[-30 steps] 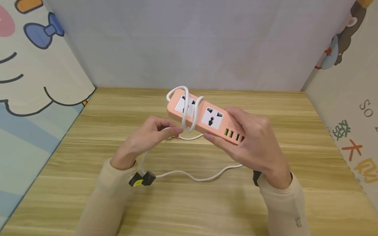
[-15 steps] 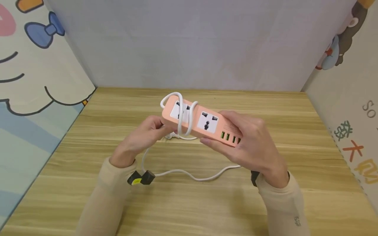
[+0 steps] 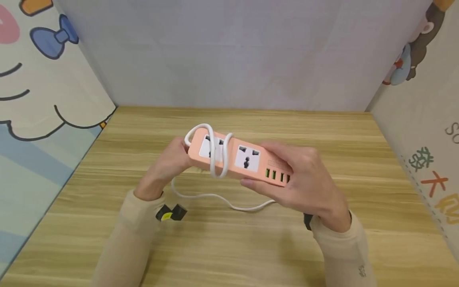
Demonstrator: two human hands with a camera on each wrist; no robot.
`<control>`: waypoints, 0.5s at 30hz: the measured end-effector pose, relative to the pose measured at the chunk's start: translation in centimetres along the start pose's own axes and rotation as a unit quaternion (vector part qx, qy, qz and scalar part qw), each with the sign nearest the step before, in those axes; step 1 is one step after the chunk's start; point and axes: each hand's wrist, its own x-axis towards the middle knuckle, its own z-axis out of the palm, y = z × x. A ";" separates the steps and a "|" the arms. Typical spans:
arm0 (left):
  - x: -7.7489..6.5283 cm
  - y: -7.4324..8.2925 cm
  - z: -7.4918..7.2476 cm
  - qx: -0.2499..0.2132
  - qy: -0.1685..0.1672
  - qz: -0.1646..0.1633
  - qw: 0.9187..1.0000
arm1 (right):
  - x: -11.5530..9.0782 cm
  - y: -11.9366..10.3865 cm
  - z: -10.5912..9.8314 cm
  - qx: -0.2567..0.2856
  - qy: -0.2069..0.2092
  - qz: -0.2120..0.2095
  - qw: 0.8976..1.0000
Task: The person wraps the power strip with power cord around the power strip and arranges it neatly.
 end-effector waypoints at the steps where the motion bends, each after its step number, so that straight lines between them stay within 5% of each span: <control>1: 0.0 -0.1 -0.1 0.000 0.000 0.002 1.000 | 0.0 0.0 0.0 0.001 -0.003 0.004 1.000; 8: -0.1 -0.6 -0.6 -0.012 -0.044 0.038 0.998 | -0.1 0.2 0.2 0.007 -0.020 0.025 0.999; 15: -0.1 -0.5 -0.8 0.008 -0.058 0.035 0.998 | -0.3 0.3 0.1 0.012 -0.021 0.022 0.999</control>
